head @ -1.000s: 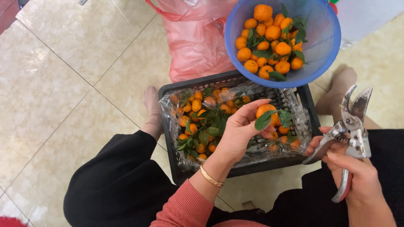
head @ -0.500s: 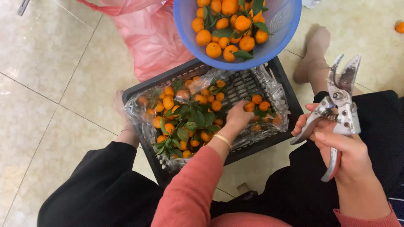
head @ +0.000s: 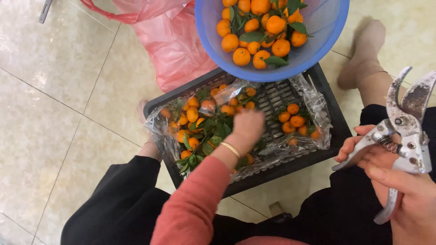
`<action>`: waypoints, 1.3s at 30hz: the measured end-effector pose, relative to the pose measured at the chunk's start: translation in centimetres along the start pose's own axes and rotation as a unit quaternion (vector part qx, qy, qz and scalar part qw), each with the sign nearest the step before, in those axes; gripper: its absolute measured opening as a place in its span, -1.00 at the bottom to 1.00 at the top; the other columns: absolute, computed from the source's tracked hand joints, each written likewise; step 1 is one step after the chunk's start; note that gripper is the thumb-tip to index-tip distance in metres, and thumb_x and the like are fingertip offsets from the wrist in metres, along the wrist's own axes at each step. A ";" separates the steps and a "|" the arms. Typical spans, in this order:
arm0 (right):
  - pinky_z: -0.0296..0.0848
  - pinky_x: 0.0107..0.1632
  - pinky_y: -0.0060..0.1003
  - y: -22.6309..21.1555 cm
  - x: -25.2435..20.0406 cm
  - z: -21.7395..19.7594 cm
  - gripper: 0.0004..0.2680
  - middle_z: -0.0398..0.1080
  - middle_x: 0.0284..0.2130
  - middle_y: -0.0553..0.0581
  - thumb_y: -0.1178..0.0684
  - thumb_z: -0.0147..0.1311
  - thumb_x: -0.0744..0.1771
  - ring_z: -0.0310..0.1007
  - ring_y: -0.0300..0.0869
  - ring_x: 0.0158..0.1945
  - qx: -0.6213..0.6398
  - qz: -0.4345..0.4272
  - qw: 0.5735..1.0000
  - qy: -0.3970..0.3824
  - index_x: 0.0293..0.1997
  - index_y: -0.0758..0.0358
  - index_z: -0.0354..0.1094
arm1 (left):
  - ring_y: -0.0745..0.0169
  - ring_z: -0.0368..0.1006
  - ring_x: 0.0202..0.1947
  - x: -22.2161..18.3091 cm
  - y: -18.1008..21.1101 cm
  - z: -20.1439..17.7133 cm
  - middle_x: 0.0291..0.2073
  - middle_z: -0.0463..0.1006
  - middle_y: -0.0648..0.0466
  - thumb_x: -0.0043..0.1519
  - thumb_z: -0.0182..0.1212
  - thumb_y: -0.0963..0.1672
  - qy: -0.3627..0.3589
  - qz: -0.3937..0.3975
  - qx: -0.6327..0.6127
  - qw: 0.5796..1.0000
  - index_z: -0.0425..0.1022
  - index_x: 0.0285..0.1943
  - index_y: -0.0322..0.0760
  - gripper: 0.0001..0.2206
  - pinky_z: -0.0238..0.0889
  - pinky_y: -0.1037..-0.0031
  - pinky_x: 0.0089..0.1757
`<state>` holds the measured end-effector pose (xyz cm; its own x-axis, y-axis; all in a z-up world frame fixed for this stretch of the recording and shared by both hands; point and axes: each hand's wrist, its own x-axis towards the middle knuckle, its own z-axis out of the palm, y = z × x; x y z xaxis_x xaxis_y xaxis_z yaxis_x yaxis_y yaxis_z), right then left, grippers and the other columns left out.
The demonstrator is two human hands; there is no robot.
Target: The person is sorting small oranges from a crate, trimming their stems and leaves with pruning shears, and placing the cleaned fruit into a blue bowl.
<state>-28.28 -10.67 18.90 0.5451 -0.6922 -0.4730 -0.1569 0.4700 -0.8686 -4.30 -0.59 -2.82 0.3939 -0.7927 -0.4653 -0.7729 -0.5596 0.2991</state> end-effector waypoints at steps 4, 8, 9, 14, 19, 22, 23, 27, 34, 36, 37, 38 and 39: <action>0.30 0.14 0.23 -0.8 0.1 1.0 -0.42 0.29 -0.12 0.67 0.33 -0.29 0.11 0.33 0.37 -0.03 -0.001 0.030 0.999 0.030 0.34 0.58 0.12 | 0.03 0.41 -0.33 1.7 -5.7 0.2 -0.37 0.64 -0.03 0.21 0.11 -0.11 0.195 0.018 0.307 0.931 0.65 -0.28 -0.15 -0.83 0.17 0.05 -0.06; 0.25 0.13 0.22 -1.3 0.1 1.9 -0.40 0.24 -0.10 0.69 0.35 -0.33 0.13 0.28 0.37 -0.03 -0.014 0.060 0.997 0.053 0.39 0.60 0.08 | 0.06 0.40 -0.34 4.4 -8.7 2.7 -0.34 0.63 -0.03 0.24 0.11 -0.10 0.159 -0.044 0.291 0.942 0.63 -0.25 -0.12 -0.84 0.14 0.21 -0.34; 0.26 0.11 0.22 -0.8 0.2 1.6 -0.40 0.25 -0.12 0.67 0.33 -0.30 0.13 0.28 0.36 -0.04 -0.001 0.046 0.998 0.032 0.38 0.60 0.08 | 0.06 0.44 -0.39 4.2 -8.3 1.4 -0.34 0.65 0.05 0.24 0.14 -0.10 0.119 -0.091 0.269 0.951 0.65 -0.19 -0.09 -0.85 0.20 0.02 -0.33; 0.26 0.09 0.12 0.0 0.2 0.9 -0.44 0.31 -0.18 0.60 0.32 -0.24 0.16 0.33 0.28 -0.09 -0.003 0.011 1.000 -0.003 0.37 0.56 0.12 | 0.02 0.45 -0.36 3.7 -7.8 0.4 -0.30 0.66 0.04 0.15 0.22 -0.12 0.096 -0.120 0.251 0.956 0.65 -0.15 -0.09 -0.85 0.20 -0.17 -0.33; 0.26 0.07 0.05 -0.1 -0.3 1.2 -0.47 0.33 -0.17 0.54 0.30 -0.20 0.19 0.34 0.20 -0.08 0.006 -0.015 1.000 -0.018 0.36 0.55 0.14 | -0.22 0.47 -0.05 -0.2 -7.5 -2.3 -0.04 0.60 -0.12 -0.03 0.40 0.02 0.190 -0.047 0.032 0.980 0.51 0.11 -0.31 -0.46 0.23 -0.01 -0.03; 0.28 0.07 0.03 0.9 0.0 0.0 -0.47 0.34 -0.15 0.52 0.31 -0.17 0.19 0.35 0.21 -0.10 0.030 -0.030 0.998 -0.049 0.38 0.53 0.13 | 0.01 0.49 0.05 -6.6 -5.0 -7.7 0.18 0.54 0.04 -0.04 0.32 -0.12 0.253 0.041 -0.236 0.937 0.50 0.17 -0.25 -0.49 0.39 0.34 -0.02; 0.28 0.07 0.03 0.8 -0.1 0.3 -0.47 0.34 -0.15 0.52 0.31 -0.17 0.19 0.35 0.21 -0.10 0.032 -0.032 0.997 -0.054 0.38 0.53 0.13 | 0.01 0.49 0.05 -8.3 -4.3 -8.6 0.18 0.54 0.04 -0.04 0.32 -0.12 0.258 0.039 -0.233 0.937 0.50 0.17 -0.25 -0.49 0.39 0.34 -0.02; 0.25 0.12 0.09 0.8 -0.2 0.9 -0.47 0.32 -0.14 0.56 0.34 -0.22 0.18 0.32 0.25 -0.09 0.018 -0.024 0.998 -0.050 0.35 0.53 0.14 | 0.18 0.48 -0.19 -13.1 -2.1 -9.8 -0.02 0.53 -0.08 0.09 0.21 -0.33 0.075 0.051 -0.794 0.601 0.40 0.31 -0.27 -0.47 0.40 0.47 -0.17; 0.28 0.11 0.04 1.5 0.1 0.1 -0.51 0.34 -0.14 0.48 0.32 -0.19 0.20 0.33 0.19 -0.10 0.016 -0.047 0.997 -0.062 0.33 0.48 0.16 | 0.12 0.48 -0.08 -15.3 -0.4 -9.6 0.08 0.45 -0.11 0.14 0.27 -0.30 0.025 0.123 -0.895 0.429 0.34 0.38 -0.34 -0.45 0.38 0.46 -0.10; 0.27 0.09 0.05 1.2 -0.2 0.4 -0.51 0.33 -0.15 0.49 0.32 -0.20 0.20 0.33 0.19 -0.10 0.018 -0.045 0.997 -0.056 0.34 0.48 0.16 | 0.09 0.48 -0.08 -15.0 -0.5 -9.1 0.10 0.47 -0.15 0.16 0.29 -0.29 0.008 0.151 -0.903 0.403 0.34 0.39 -0.34 -0.46 0.39 0.43 -0.10; 0.27 0.08 0.05 1.1 -0.3 0.5 -0.50 0.33 -0.16 0.50 0.31 -0.20 0.20 0.32 0.19 -0.11 0.020 -0.042 0.998 -0.051 0.34 0.48 0.16 | 0.07 0.49 -0.09 -14.9 -0.5 -8.7 0.12 0.48 -0.19 0.19 0.30 -0.29 -0.008 0.178 -0.909 0.376 0.34 0.39 -0.34 -0.47 0.41 0.40 -0.10; 0.27 0.08 0.05 1.1 -0.3 0.4 -0.50 0.33 -0.16 0.50 0.31 -0.20 0.20 0.32 0.19 -0.11 0.021 -0.042 0.998 -0.047 0.34 0.48 0.16 | 0.07 0.49 -0.09 -14.8 -0.4 -8.7 0.12 0.48 -0.19 0.19 0.30 -0.29 -0.011 0.178 -0.909 0.376 0.34 0.39 -0.34 -0.47 0.41 0.40 -0.10; 0.29 0.08 0.04 1.2 -0.2 0.3 -0.51 0.34 -0.16 0.48 0.30 -0.18 0.20 0.34 0.18 -0.11 0.032 -0.048 0.997 -0.055 0.33 0.47 0.17 | 0.08 0.48 -0.11 -14.5 -0.3 -8.6 0.14 0.47 -0.21 0.20 0.29 -0.28 -0.020 0.172 -0.913 0.369 0.33 0.40 -0.34 -0.47 0.40 0.41 -0.11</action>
<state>-28.32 -9.82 18.02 0.6431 -0.6724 -0.3665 -0.0484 0.4420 -0.8957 -5.47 8.98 11.03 0.3937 -0.9088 -0.1383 0.8644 0.3147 0.3922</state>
